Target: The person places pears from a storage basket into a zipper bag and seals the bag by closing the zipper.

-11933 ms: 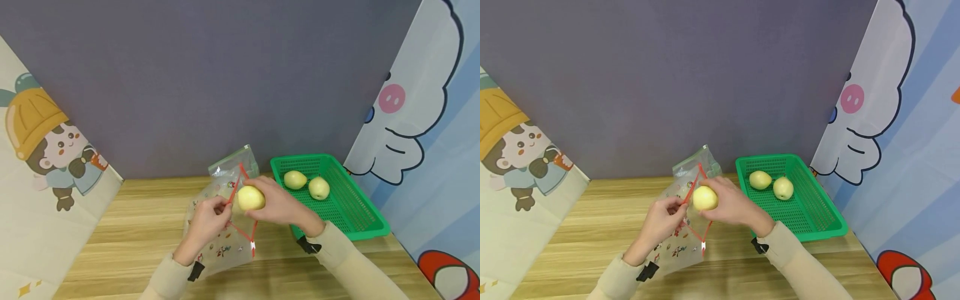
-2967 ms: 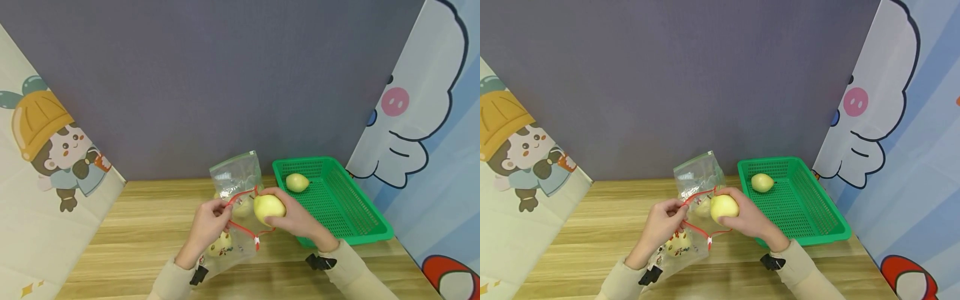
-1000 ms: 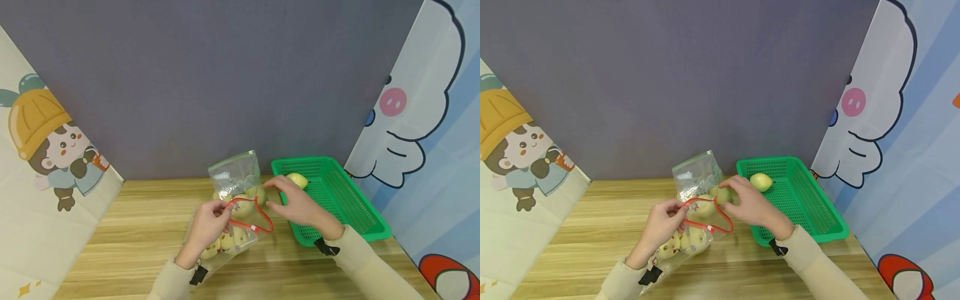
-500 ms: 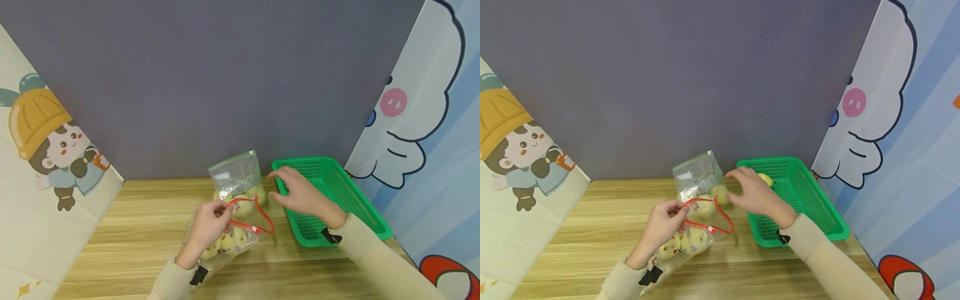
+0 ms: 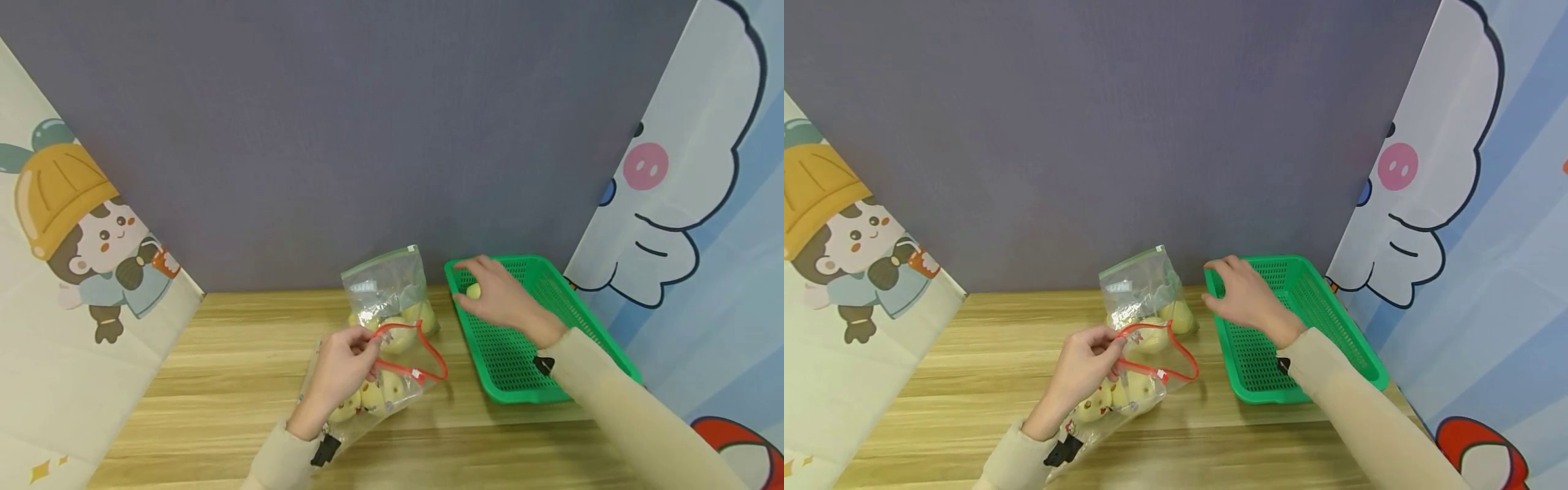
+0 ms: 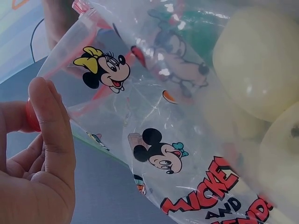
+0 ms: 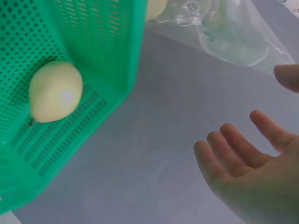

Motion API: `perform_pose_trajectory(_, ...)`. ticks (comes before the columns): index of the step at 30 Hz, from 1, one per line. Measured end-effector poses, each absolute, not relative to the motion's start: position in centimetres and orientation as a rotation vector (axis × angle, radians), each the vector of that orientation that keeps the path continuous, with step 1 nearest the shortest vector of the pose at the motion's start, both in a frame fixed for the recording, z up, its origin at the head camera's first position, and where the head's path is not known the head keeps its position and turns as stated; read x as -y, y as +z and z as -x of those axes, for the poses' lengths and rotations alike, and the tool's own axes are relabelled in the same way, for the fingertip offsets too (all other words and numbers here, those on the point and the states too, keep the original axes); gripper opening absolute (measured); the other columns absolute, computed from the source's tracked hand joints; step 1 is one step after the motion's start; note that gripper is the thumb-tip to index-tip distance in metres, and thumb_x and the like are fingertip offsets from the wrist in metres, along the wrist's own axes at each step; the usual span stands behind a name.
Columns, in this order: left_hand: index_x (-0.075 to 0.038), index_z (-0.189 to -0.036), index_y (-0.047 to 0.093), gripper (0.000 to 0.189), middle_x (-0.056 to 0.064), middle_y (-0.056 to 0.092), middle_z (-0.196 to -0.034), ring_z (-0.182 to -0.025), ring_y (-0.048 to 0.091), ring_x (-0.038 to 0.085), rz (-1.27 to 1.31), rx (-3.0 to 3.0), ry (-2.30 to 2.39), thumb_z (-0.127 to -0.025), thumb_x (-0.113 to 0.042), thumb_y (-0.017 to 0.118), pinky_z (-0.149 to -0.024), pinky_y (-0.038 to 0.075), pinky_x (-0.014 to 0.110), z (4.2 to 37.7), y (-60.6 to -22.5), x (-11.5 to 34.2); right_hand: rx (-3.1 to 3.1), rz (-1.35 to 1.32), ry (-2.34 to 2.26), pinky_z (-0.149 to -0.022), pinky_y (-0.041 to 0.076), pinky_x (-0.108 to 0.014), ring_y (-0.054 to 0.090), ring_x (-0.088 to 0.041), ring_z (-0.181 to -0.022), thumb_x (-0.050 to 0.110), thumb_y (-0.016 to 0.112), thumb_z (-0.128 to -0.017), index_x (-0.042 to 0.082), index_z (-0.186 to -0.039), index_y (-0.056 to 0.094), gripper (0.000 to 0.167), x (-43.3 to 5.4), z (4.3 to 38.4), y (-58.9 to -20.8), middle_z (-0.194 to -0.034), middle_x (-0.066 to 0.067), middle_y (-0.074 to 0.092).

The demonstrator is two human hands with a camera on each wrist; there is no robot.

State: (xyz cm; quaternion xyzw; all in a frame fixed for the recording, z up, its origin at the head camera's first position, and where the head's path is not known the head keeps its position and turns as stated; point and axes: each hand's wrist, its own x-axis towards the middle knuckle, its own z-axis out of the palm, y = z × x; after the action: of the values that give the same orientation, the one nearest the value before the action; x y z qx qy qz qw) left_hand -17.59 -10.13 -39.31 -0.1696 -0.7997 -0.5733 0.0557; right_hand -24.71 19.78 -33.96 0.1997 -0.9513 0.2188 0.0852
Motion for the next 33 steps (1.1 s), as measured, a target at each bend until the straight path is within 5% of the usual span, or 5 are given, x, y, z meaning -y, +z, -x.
perform_pose_trajectory(33, -0.004, -0.093, 0.072, 0.012, 0.002, 0.065, -0.070, -0.050, 0.064, 0.019, 0.528, 2.432, -1.735, -0.098, -0.005, 0.062, -0.047, 0.058, 0.044, 17.6, -39.5, 9.7, 3.061, -0.332, 0.782, -0.105, 0.033, -0.074, 0.018, -0.057, -0.144, 0.034, 0.058, -0.100, 0.000, -0.152, 0.038, 0.065, -25.4, 32.4, -40.0, -0.158, -0.036, 0.022)
